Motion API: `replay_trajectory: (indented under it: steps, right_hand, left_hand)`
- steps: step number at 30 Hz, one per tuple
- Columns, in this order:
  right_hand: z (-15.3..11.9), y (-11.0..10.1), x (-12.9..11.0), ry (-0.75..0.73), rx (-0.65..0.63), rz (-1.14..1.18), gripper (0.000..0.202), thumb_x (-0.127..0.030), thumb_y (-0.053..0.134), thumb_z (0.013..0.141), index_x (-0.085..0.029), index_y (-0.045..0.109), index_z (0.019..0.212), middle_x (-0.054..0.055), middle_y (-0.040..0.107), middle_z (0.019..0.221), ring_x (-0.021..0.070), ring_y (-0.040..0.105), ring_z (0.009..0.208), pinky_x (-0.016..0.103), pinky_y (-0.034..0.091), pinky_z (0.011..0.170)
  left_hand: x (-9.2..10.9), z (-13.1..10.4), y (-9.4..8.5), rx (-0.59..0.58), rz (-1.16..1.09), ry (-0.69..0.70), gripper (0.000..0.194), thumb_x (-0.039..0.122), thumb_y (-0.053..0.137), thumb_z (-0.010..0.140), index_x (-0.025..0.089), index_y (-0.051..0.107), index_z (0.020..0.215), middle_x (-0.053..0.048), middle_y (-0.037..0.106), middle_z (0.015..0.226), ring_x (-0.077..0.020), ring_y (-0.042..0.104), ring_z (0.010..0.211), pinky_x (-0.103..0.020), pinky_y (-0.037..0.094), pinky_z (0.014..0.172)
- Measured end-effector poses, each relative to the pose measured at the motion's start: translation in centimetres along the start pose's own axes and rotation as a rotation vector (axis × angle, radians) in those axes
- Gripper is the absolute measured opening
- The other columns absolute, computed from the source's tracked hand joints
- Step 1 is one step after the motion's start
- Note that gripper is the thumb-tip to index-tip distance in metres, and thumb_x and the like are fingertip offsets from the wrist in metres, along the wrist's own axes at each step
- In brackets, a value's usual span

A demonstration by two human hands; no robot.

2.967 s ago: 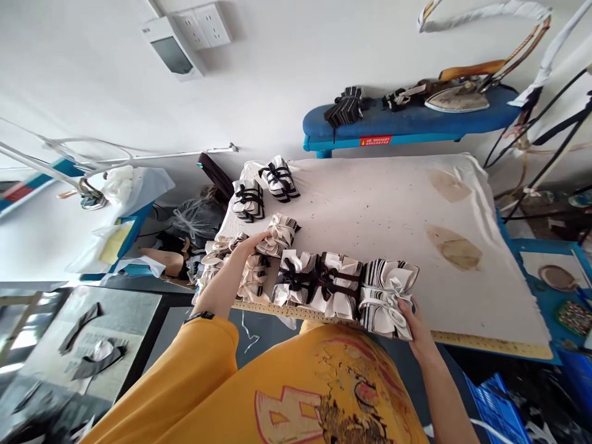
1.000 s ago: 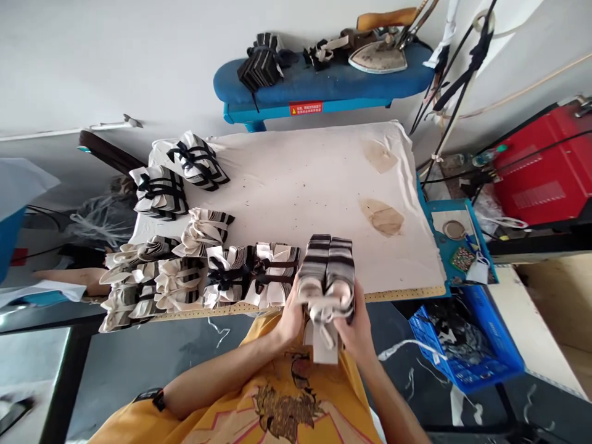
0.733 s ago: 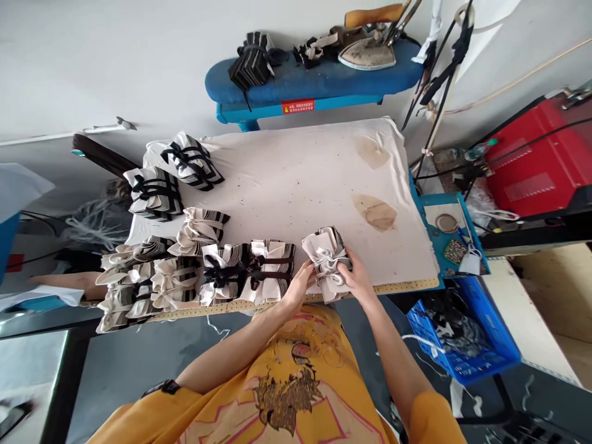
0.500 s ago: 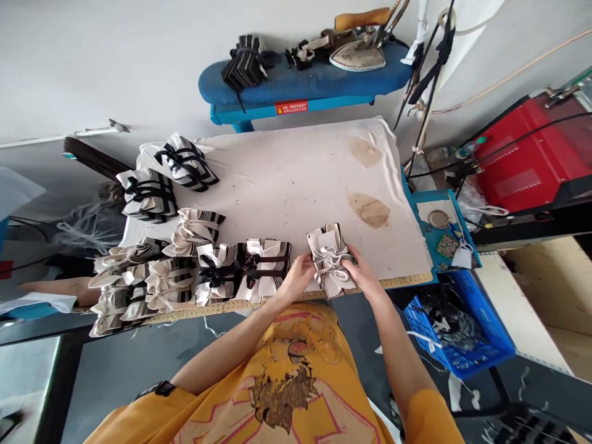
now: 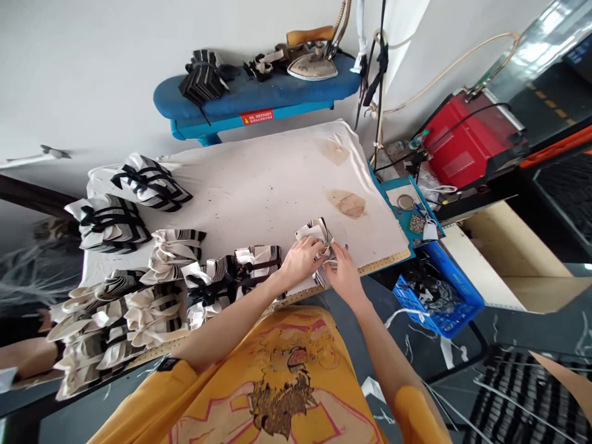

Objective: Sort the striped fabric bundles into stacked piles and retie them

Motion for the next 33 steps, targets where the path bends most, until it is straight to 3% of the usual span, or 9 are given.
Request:
replay_trajectory:
  steps: [3,7,13,16,19,25,29,33]
  right_hand:
    - [-0.2,0.4,1.5,0.017,-0.002,0.047,0.064,-0.037,0.055,0.09,-0.017,0.048,0.15,0.018,0.057,0.149,0.0323,0.054,0.139,0.055,0.044,0.117]
    - [-0.1,0.4,1.9,-0.008,0.023,0.04,0.063,-0.038,0.054,0.091,-0.019,0.048,0.151,0.018,0.056,0.15,0.0322,0.052,0.14,0.056,0.042,0.118]
    - [1.7,1.2,3.4,0.01,-0.032,0.027,0.062,-0.041,0.048,0.095,-0.014,0.048,0.151,0.021,0.061,0.142,0.0351,0.059,0.132,0.058,0.049,0.11]
    - [2.6,1.2,3.6,-0.011,-0.041,0.034,0.066,-0.039,0.047,0.097,-0.017,0.038,0.158,0.02,0.052,0.152,0.0342,0.054,0.139,0.056,0.05,0.111]
    - [2.8,1.2,2.4,-0.098,-0.062,0.003,0.063,-0.034,0.046,0.099,-0.023,0.037,0.16,0.017,0.039,0.165,0.0344,0.048,0.146,0.055,0.049,0.112]
    - [2.8,1.6,0.6,-0.235,-0.139,-0.079,0.061,-0.044,0.049,0.102,-0.027,0.038,0.16,0.017,0.046,0.161,0.0371,0.053,0.141,0.056,0.053,0.107]
    - [3.2,1.9,0.9,-0.247,-0.139,-0.088,0.063,-0.042,0.048,0.101,-0.023,0.037,0.16,0.019,0.047,0.159,0.0388,0.056,0.138,0.056,0.054,0.104]
    - [3.4,2.7,1.2,-0.263,-0.141,-0.083,0.065,-0.044,0.05,0.099,-0.023,0.038,0.16,0.019,0.049,0.158,0.0394,0.058,0.135,0.056,0.056,0.101]
  left_hand:
    - [0.2,0.0,0.2,0.014,-0.008,-0.064,0.014,0.03,0.064,0.099,0.02,0.071,0.105,-0.011,0.066,0.114,-0.0306,0.061,0.115,-0.044,0.049,0.097]
    - [0.9,0.2,0.2,0.049,-0.187,-0.141,0.018,0.018,0.056,0.1,0.017,0.073,0.097,-0.015,0.068,0.113,-0.031,0.06,0.117,-0.048,0.045,0.104]
    - [0.1,1.0,-0.7,0.096,-0.385,-0.22,0.016,0.018,0.059,0.096,0.022,0.073,0.088,-0.002,0.074,0.097,-0.0169,0.068,0.087,-0.027,0.052,0.081]
    - [-0.7,0.7,-1.5,0.14,-0.461,-0.259,0.015,0.02,0.06,0.094,0.022,0.071,0.084,0.001,0.074,0.091,-0.0132,0.065,0.079,-0.024,0.051,0.077]
    - [-1.6,0.2,-1.4,0.192,-0.655,-0.342,0.014,0.025,0.062,0.091,0.02,0.069,0.081,0.002,0.07,0.081,-0.0126,0.06,0.072,-0.024,0.048,0.07]
    - [-1.1,0.2,0.0,0.236,-1.09,-0.408,0.034,0.049,0.072,0.088,0.017,0.066,0.08,0.002,0.058,0.068,-0.0114,0.054,0.063,-0.026,0.044,0.063]
    - [0.6,-0.5,-2.8,0.336,-1.355,-0.326,0.044,0.06,0.077,0.084,0.017,0.066,0.079,0.002,0.056,0.068,-0.0097,0.052,0.058,-0.026,0.044,0.06]
    - [2.6,-3.0,-9.4,0.489,-1.407,-0.21,0.049,0.063,0.079,0.08,0.021,0.058,0.068,0.005,0.048,0.06,-0.0058,0.04,0.04,-0.023,0.04,0.042]
Point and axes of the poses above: each hand's wrist, its own z-axis towards the middle knuckle, its own y-axis out of the palm, x = y × z, the point moved 10 cm from there along z, towards the middle knuckle
